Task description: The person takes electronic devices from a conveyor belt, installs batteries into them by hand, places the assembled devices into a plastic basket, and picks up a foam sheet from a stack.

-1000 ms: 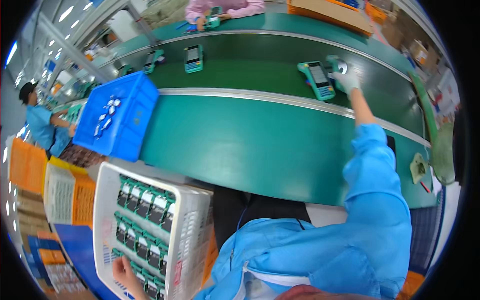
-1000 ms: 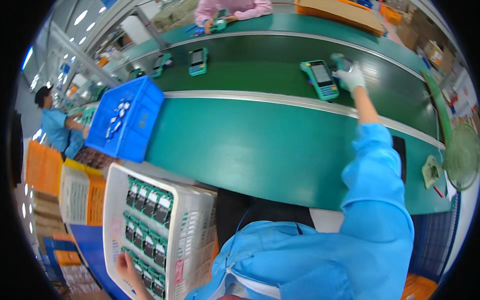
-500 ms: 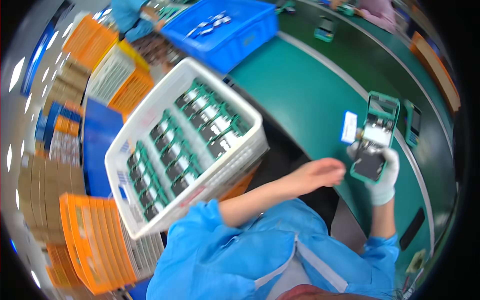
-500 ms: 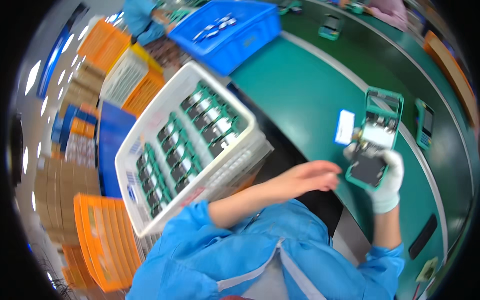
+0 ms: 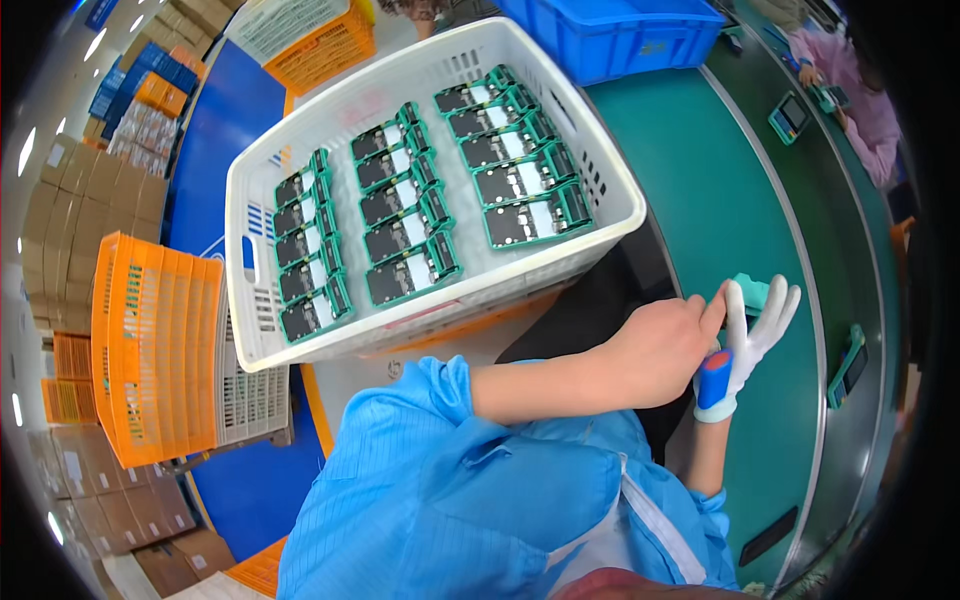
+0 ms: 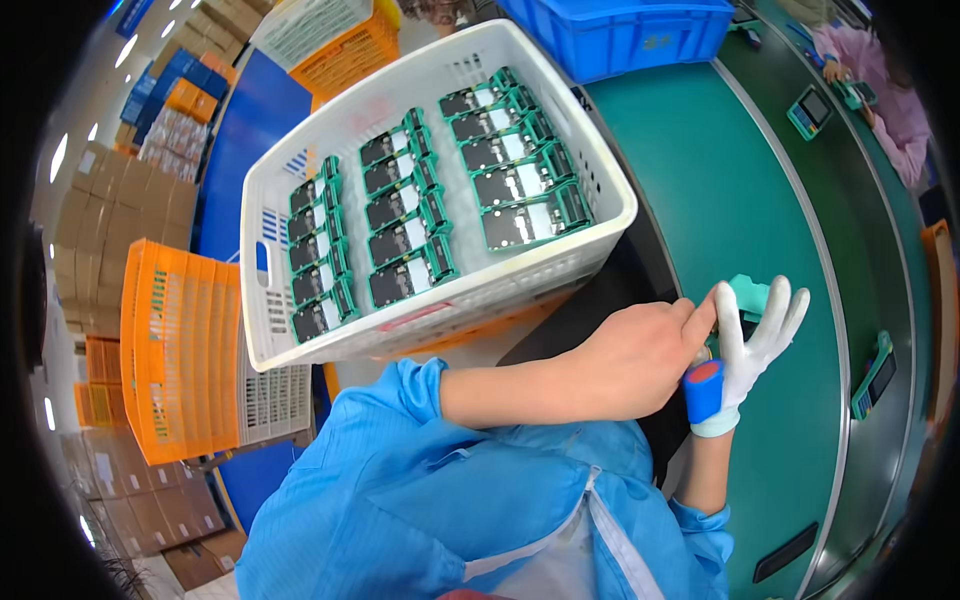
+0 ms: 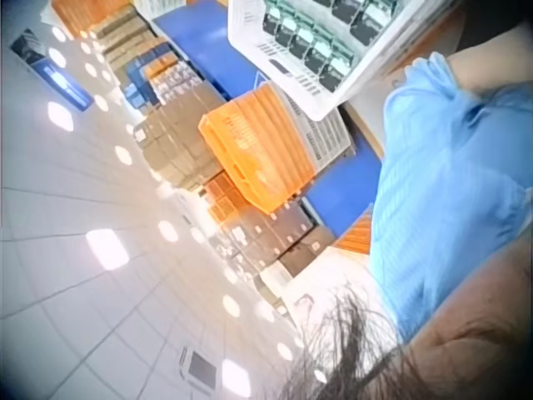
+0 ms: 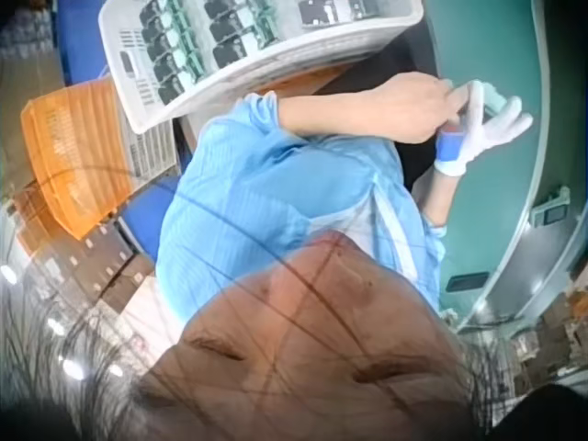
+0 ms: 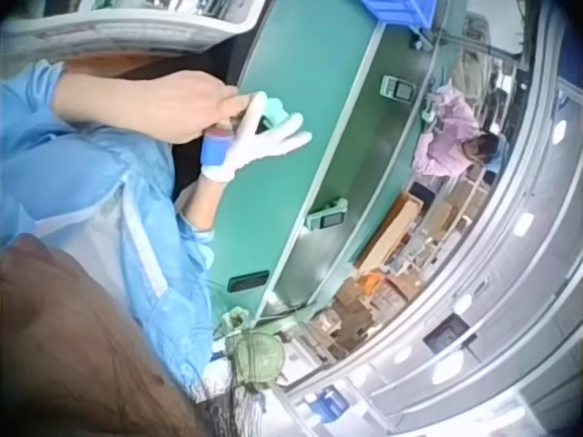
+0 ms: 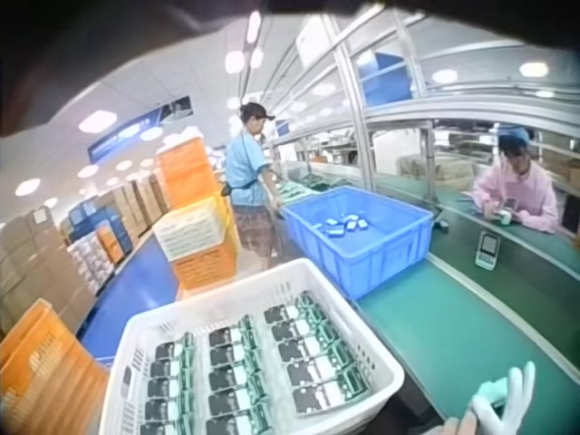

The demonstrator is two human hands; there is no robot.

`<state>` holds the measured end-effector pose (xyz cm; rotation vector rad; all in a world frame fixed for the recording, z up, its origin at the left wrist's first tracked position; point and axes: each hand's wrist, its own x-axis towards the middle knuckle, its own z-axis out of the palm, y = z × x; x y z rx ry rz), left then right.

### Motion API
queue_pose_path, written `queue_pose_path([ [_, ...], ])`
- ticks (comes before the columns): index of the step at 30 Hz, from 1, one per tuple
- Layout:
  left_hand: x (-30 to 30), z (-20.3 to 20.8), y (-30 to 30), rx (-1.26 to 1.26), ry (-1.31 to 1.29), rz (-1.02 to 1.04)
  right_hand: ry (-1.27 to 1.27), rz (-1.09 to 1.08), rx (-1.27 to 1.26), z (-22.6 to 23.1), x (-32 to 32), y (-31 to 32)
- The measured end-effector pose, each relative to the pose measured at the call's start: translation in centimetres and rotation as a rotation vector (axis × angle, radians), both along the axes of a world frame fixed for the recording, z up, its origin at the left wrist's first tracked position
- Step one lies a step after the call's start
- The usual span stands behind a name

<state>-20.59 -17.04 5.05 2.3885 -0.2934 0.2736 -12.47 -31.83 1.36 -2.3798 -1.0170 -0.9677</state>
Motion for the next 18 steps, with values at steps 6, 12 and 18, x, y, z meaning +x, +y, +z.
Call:
queue_pose_path([
  [6, 0.6, -0.6, 0.9, -0.338, 0.119, -0.067, 0.016, 0.054, -0.081, 0.8, 0.2, 0.2],
  [12, 2.4, -3.7, 0.8, -0.641, 0.239, -0.136, 0.166, 0.114, -0.054, 2.2, 0.1, 0.4],
  [18, 4.2, -1.1, -0.5, -0.721, 0.248, -0.259, 0.28, 0.082, 0.07, 3.2, 0.7, -1.9],
])
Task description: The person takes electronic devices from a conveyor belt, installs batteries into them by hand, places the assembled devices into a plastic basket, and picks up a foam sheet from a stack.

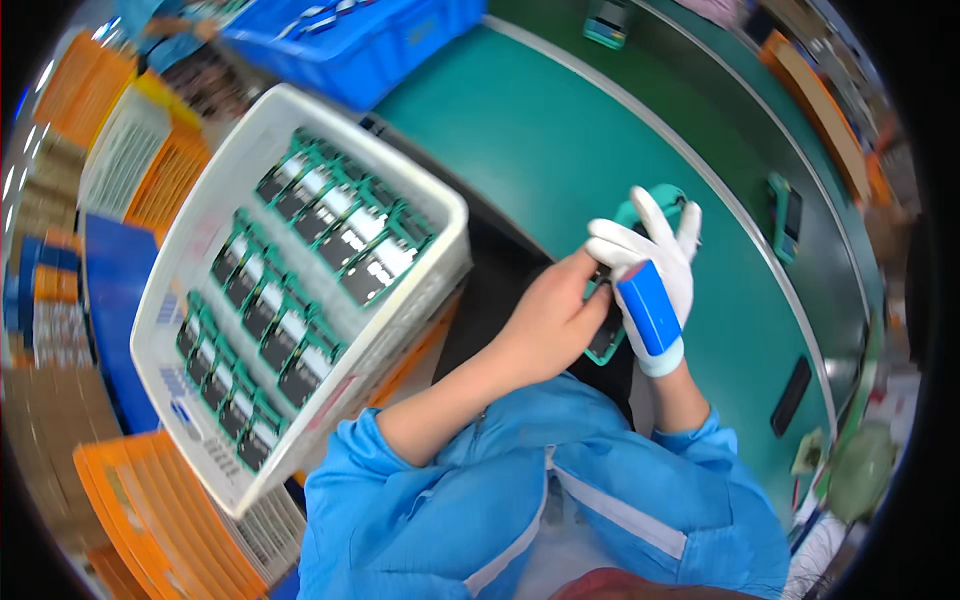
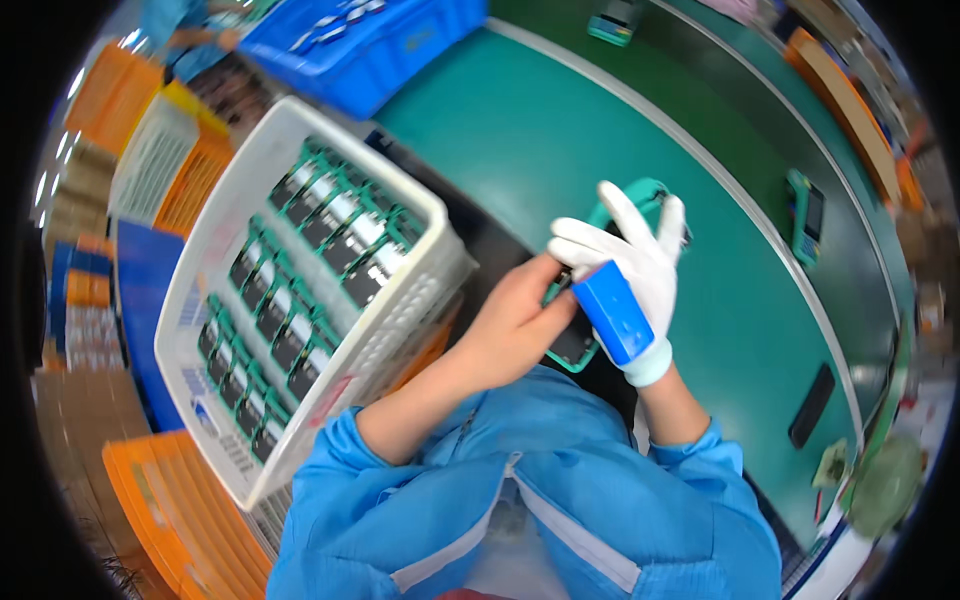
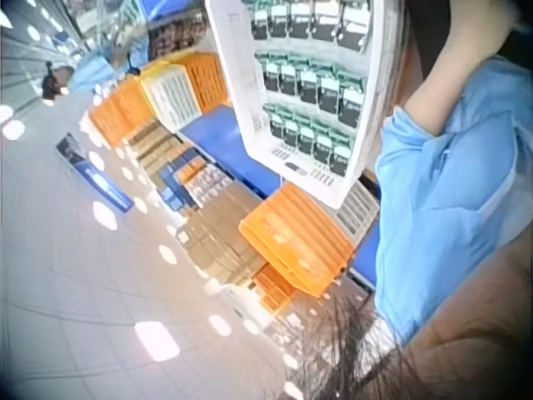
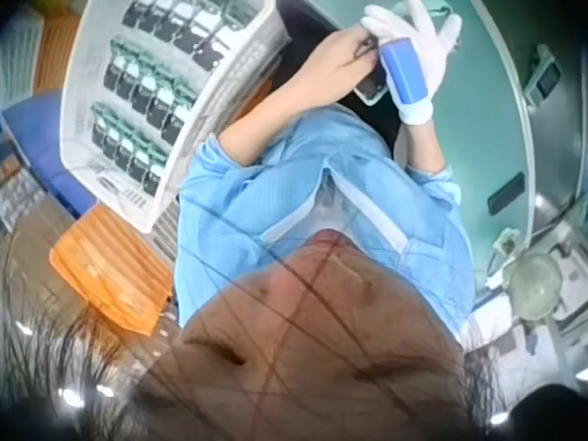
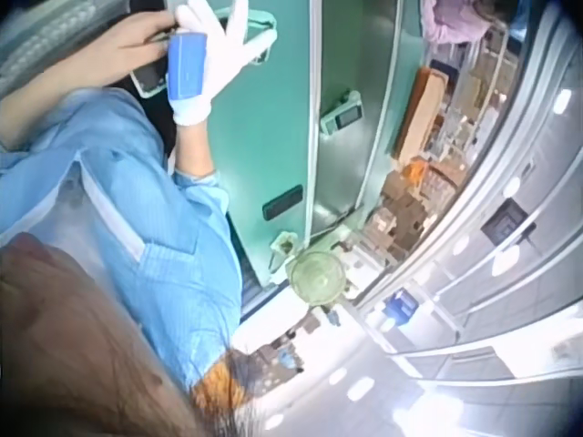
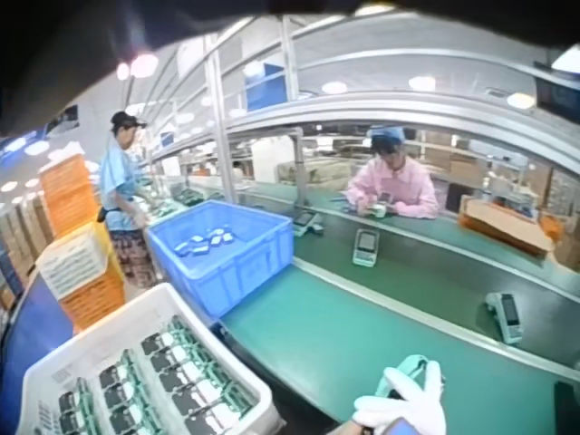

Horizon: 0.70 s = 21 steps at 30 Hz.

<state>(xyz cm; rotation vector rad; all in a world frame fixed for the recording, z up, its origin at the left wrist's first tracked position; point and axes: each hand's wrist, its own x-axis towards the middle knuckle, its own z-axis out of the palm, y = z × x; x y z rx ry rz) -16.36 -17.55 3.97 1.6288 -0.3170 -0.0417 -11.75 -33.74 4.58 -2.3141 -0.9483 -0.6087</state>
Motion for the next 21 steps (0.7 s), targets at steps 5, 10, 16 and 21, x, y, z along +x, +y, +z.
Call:
queue_pose_path([
  [5, 2.5, -4.5, 0.5, -0.489, 0.469, 0.005, 0.543, 0.548, 1.507, 2.6, 1.6, -4.5],
  [10, 4.2, -4.4, -0.2, -0.495, 0.332, 0.076, 0.796, 0.08, 1.036, 0.4, 2.7, -13.4],
  [16, 11.2, -7.1, -0.6, -0.393, 0.348, 0.278, 0.922, -0.493, 0.393, -3.2, -0.3, -17.5],
  [21, 17.3, -9.1, 2.2, -0.273, 0.194, 0.441, 0.833, -0.443, 0.212, -3.0, 0.2, -18.4],
])
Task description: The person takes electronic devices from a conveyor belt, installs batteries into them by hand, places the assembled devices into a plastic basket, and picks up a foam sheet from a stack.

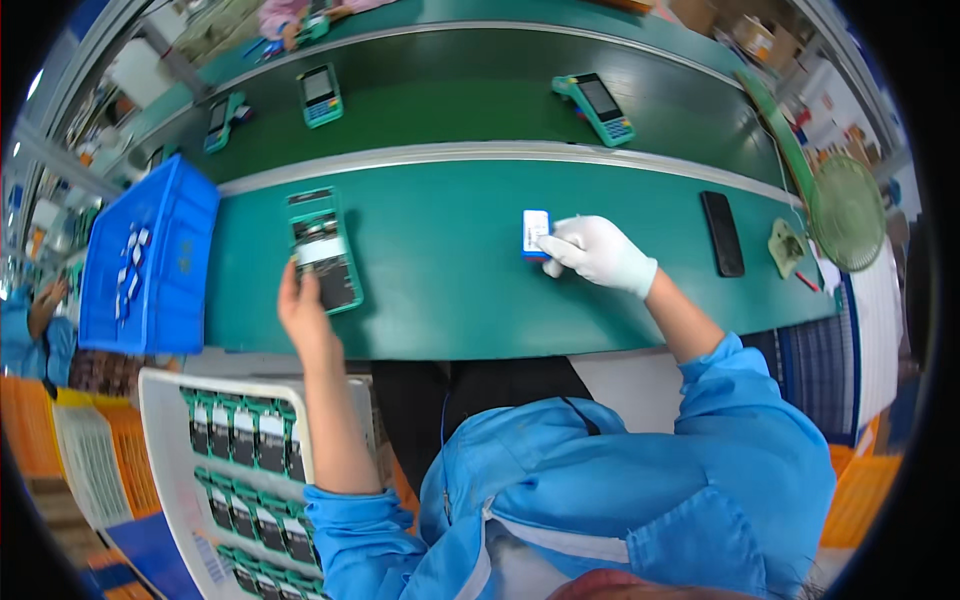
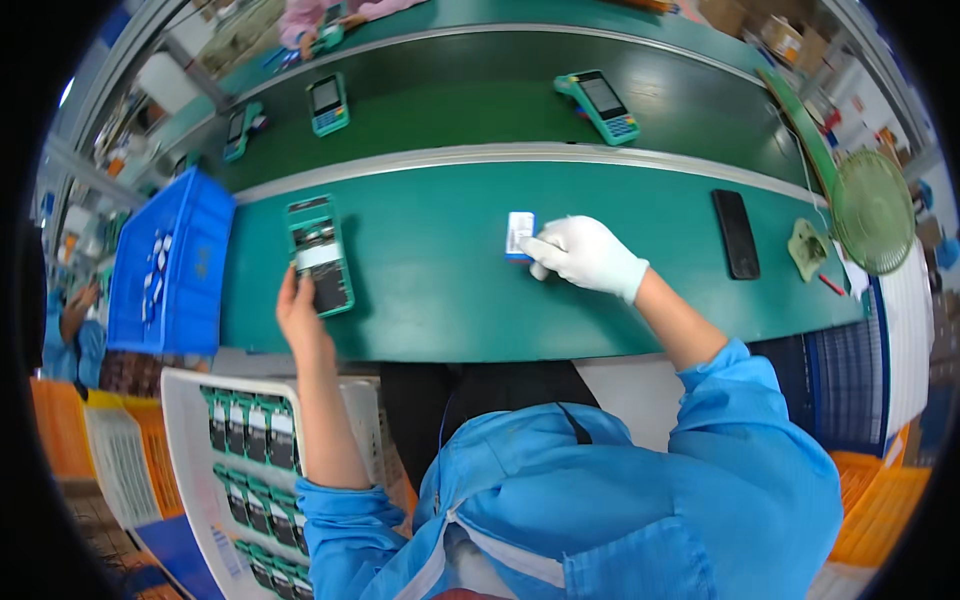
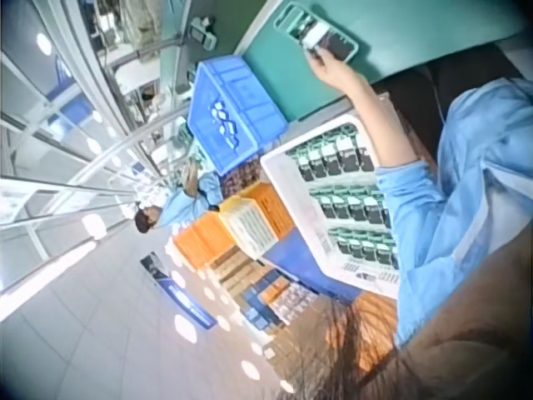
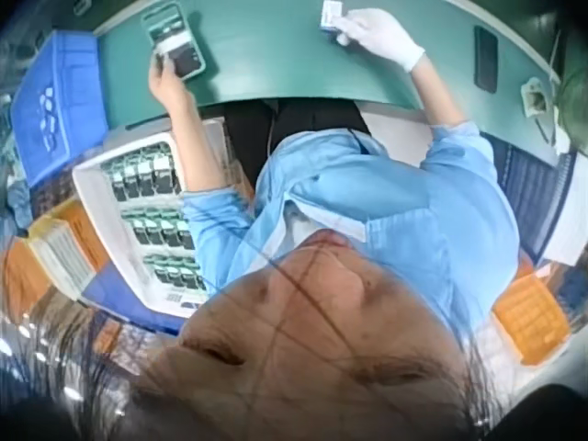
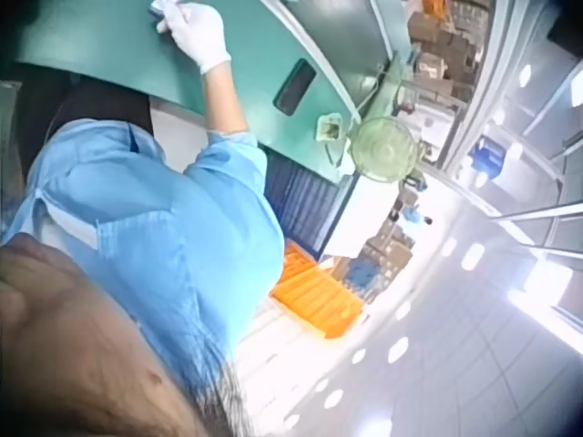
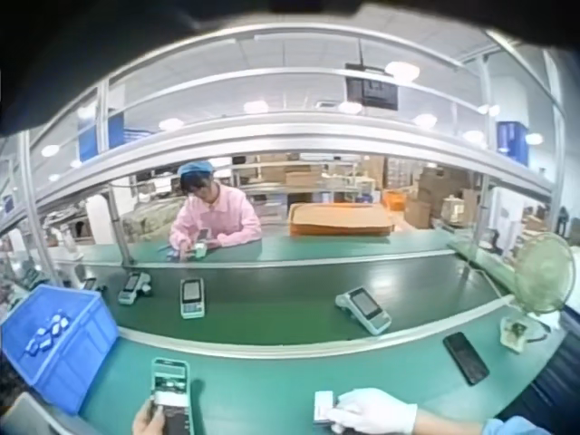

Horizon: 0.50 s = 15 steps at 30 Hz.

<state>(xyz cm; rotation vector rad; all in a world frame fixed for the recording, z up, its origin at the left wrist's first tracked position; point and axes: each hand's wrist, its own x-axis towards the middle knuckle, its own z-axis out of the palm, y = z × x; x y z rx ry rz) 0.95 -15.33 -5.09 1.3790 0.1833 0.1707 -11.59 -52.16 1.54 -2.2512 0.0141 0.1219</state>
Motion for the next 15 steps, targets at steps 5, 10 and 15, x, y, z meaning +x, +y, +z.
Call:
queue_pose_path([
  [5, 3.6, -1.0, 5.4, 0.301, -0.017, 0.394, -0.155, 0.134, -0.225, -0.1, 2.7, -2.2],
  [10, -0.4, 0.9, 0.1, 1.313, -0.579, 0.438, -0.023, 0.137, -0.178, 2.4, 5.6, -2.4],
  [15, -4.9, 1.1, -5.4, 1.16, -0.731, -0.022, -0.306, 0.711, -0.195, 11.0, 16.3, 10.8],
])
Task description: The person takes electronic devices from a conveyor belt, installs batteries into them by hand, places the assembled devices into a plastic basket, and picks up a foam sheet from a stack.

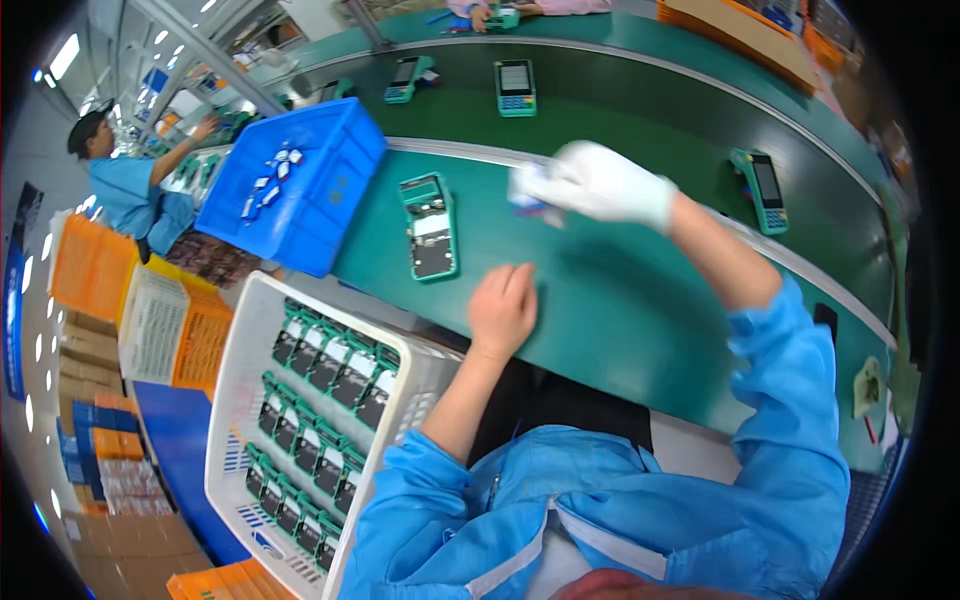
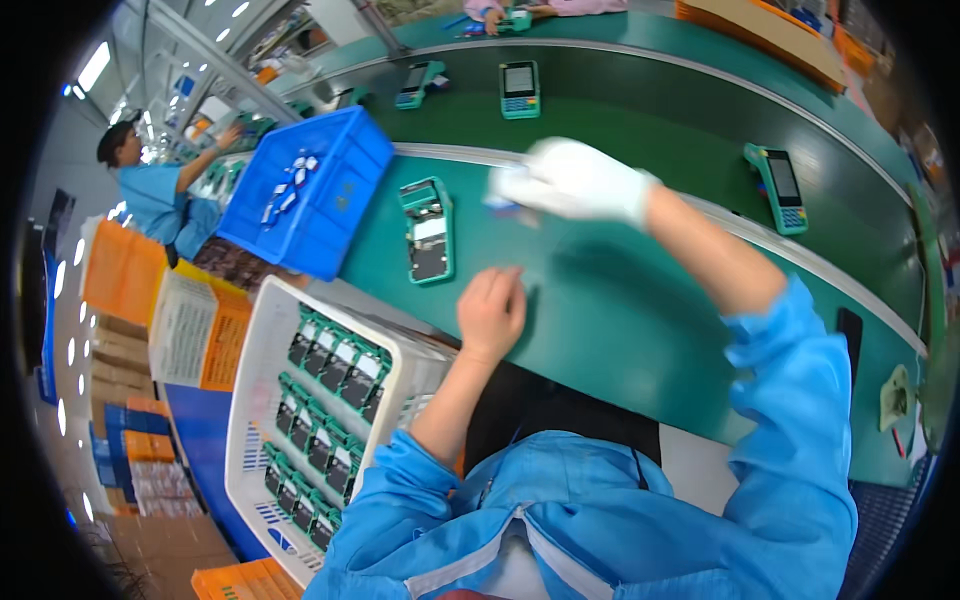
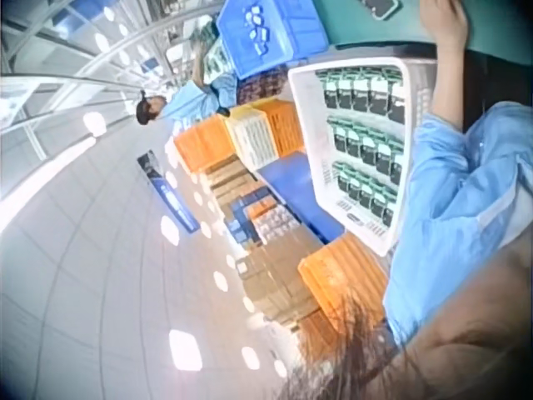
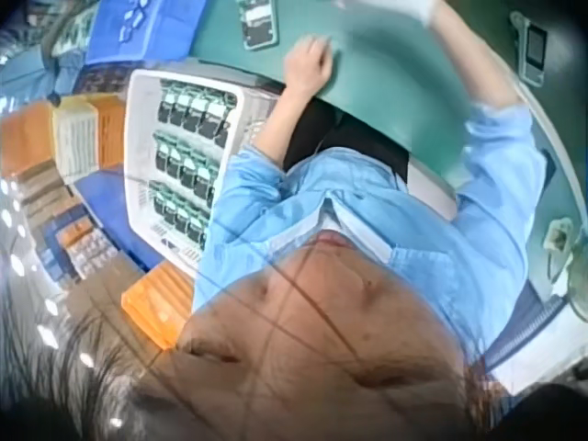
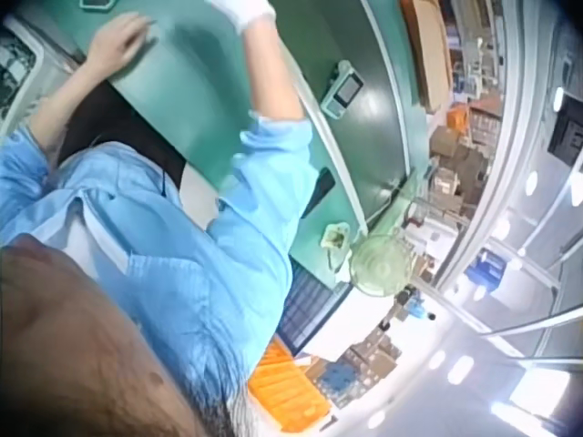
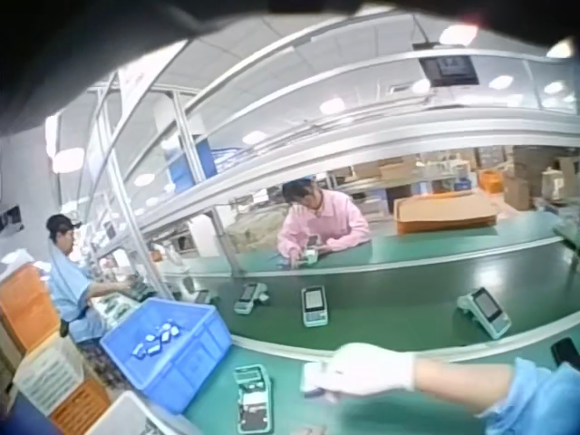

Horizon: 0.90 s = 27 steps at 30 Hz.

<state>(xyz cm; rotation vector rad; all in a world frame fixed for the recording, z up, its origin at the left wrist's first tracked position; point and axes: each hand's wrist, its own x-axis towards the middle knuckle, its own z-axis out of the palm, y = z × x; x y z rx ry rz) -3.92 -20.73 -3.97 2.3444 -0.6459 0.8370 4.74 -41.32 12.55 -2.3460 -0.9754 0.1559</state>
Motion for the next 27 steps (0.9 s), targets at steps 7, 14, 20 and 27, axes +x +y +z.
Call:
queue_pose_path([
  [7, 1.0, -1.1, 0.2, 0.074, 0.255, -0.024, -0.09, 0.0, 0.371, 4.9, 10.5, 14.8],
  [14, 1.3, -0.9, 1.8, -0.022, 0.297, 0.017, -0.632, -0.801, -0.394, -2.2, 15.0, -7.8],
  [20, 1.2, -0.9, 1.2, -0.037, 0.317, 0.003, -0.017, -1.534, -0.513, -12.2, 5.5, -32.9],
  [27, 0.6, -0.8, 1.4, -0.028, 0.351, 0.055, -0.13, -1.09, 0.286, -9.6, 3.5, -25.4],
])
